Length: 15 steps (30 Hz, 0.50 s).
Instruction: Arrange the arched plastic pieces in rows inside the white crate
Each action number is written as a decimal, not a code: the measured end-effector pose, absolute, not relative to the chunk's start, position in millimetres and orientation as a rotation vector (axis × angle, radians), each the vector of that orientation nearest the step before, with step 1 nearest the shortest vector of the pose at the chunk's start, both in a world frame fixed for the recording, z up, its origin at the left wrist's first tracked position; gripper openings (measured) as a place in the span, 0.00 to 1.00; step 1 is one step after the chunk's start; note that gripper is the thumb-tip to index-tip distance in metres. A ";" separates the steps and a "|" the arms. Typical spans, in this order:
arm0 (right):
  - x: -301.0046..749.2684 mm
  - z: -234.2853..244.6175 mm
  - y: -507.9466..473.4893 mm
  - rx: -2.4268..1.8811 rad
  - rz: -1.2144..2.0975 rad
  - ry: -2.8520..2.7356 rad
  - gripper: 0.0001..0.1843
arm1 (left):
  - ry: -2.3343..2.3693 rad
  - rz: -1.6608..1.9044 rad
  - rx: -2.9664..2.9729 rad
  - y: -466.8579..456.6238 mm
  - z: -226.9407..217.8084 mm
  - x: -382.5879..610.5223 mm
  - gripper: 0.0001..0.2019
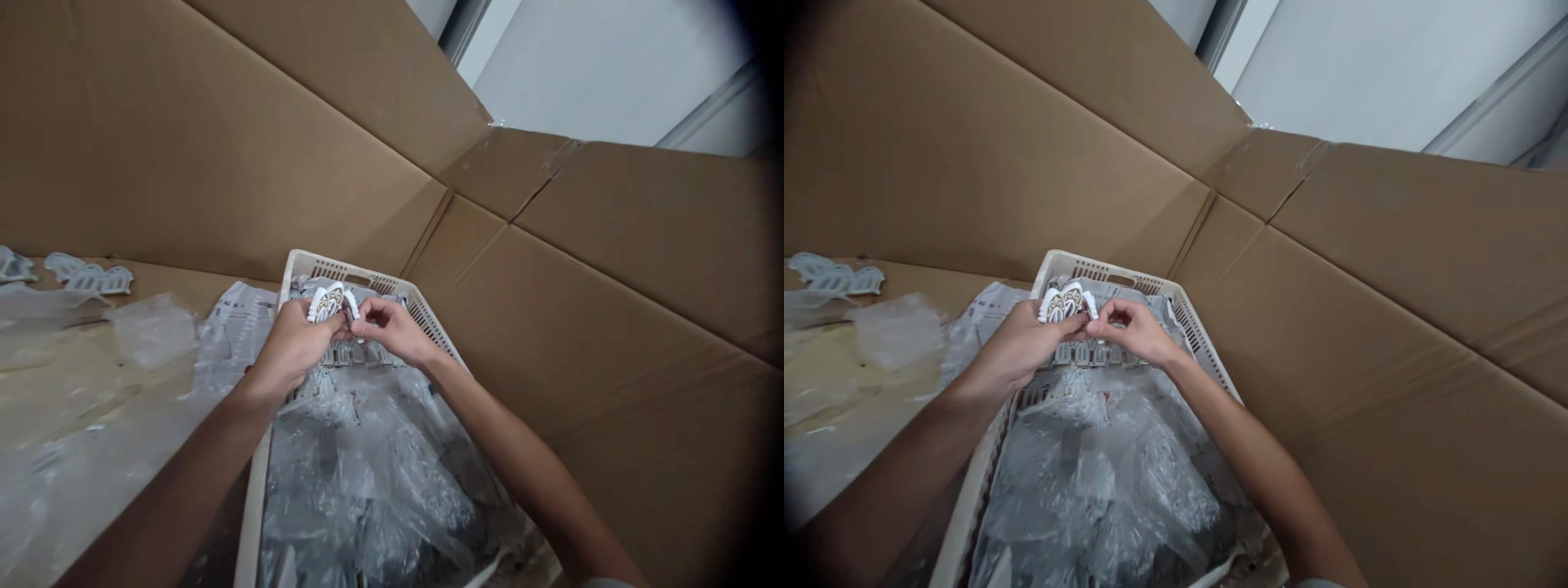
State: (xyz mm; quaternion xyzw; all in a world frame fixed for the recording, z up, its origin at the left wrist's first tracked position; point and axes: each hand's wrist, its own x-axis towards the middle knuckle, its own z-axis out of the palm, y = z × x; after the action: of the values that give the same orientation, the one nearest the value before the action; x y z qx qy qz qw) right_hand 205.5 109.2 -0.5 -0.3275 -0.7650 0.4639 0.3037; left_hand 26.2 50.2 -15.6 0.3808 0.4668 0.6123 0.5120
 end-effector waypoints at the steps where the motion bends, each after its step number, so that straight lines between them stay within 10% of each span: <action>1: 207.0 -0.8 108.8 -0.890 1.174 -2.051 0.24 | 1.146 1.453 0.970 49.8 -16.2 26.7 0.07; 15: 322.8 -60.6 172.2 -1.975 0.483 -1.917 0.13 | 1.195 1.345 0.955 49.4 -13.5 24.5 0.05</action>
State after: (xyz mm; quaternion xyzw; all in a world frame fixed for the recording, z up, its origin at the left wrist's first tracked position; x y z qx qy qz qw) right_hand 322.8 172.2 -60.6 -0.6961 -0.6758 0.1702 0.1727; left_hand 24.5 49.4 -13.5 0.3992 0.4995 0.5621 0.5245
